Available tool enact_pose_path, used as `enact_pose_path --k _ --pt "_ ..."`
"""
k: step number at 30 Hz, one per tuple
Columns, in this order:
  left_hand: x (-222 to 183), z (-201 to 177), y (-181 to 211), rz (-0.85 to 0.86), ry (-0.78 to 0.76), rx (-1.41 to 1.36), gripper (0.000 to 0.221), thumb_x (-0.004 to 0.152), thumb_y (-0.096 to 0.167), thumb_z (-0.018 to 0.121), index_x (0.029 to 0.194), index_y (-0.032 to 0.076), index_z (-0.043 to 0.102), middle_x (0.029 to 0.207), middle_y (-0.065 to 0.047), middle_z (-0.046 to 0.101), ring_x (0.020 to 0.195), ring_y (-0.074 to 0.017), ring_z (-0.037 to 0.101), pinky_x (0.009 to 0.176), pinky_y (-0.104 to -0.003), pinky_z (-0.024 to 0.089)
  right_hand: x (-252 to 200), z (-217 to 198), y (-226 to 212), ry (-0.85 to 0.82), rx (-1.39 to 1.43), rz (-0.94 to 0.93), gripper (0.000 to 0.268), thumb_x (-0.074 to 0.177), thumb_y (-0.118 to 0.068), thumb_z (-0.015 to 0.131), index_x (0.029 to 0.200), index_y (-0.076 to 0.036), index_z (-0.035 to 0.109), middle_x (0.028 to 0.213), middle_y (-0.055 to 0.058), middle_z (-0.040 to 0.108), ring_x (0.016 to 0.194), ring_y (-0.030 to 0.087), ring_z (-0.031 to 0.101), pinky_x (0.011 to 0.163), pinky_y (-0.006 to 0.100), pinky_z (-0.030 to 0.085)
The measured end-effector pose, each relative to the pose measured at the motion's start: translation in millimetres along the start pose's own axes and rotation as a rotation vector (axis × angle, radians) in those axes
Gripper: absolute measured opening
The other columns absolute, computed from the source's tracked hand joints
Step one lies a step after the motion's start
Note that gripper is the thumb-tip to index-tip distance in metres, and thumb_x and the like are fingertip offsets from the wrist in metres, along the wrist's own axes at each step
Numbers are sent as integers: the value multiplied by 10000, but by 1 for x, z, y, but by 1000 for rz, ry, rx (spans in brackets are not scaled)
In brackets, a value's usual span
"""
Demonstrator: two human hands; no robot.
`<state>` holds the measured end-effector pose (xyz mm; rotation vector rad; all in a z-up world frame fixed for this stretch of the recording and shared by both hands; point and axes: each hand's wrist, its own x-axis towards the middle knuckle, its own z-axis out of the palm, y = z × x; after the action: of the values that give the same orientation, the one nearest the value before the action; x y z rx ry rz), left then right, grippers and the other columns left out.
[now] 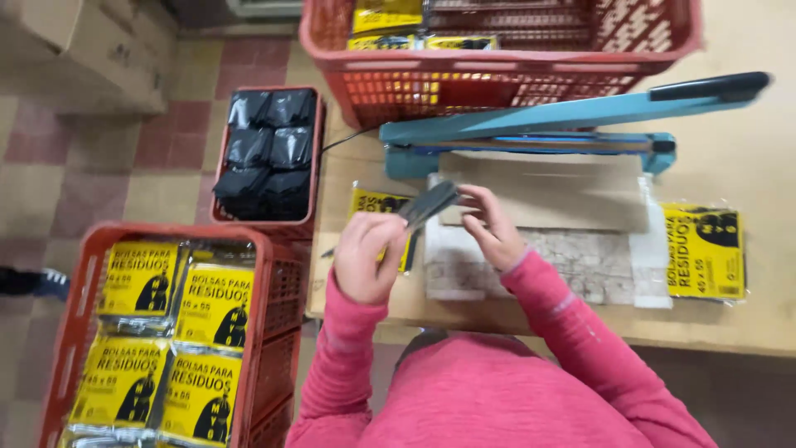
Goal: The recorder uses a heat sealer to seal packets of plastic bags and organizes them into baskets.
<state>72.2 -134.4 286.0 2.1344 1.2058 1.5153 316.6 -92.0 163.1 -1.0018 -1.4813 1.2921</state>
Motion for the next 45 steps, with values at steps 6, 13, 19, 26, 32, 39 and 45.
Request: enact_pose_path --k 6,13,19,26,32,39,45 --pt "-13 45 14 -250 153 -539 93 997 -36 623 1052 37 604 1076 -79 706 983 -197 681 910 -289 533 -29 -46 9 109 357 -66 217 1043 7 526 1254 -20 568 1153 25 642 1076 98 618 980 256 514" --pt "-25 183 -80 -760 215 -814 108 987 65 692 1061 4 742 1024 -19 737 935 -76 662 860 -230 530 -46 -154 21 289 136 51 186 994 5 623 1178 -15 609 1045 1 640 904 54 573 777 209 483" --pt "-22 276 -168 -808 137 -629 143 973 120 720 1020 -4 771 945 -1 748 848 -64 645 808 -231 541 -16 -229 71 459 109 406 250 962 -202 627 1174 -92 552 933 82 688 785 222 707 612 324 545" --pt "-12 269 -194 -842 -70 -107 283 917 255 755 976 -21 763 840 -62 767 764 -78 654 753 -267 553 9 -213 94 430 -712 186 266 947 -244 666 1129 -54 709 1054 182 738 992 359 699 886 453 550" --pt "-10 257 -197 -826 -175 -60 341 879 331 760 1048 35 777 934 -75 798 854 -105 726 810 -300 559 52 -192 61 238 -889 574 270 900 -385 683 1049 -167 733 1005 114 753 976 355 699 845 485 547" --pt "-27 236 -167 -816 -121 284 271 912 317 699 1010 67 735 889 -147 767 825 -304 746 773 -403 569 59 -183 96 331 -947 405 185 893 -306 686 955 -134 721 974 155 736 935 387 693 826 501 550" --pt "-27 225 -189 -788 -107 343 250 958 307 623 1070 95 697 953 -195 744 893 -408 715 778 -486 555 24 -198 80 440 -859 325 186 951 -269 646 1038 -106 626 905 182 722 869 437 679 761 563 520"
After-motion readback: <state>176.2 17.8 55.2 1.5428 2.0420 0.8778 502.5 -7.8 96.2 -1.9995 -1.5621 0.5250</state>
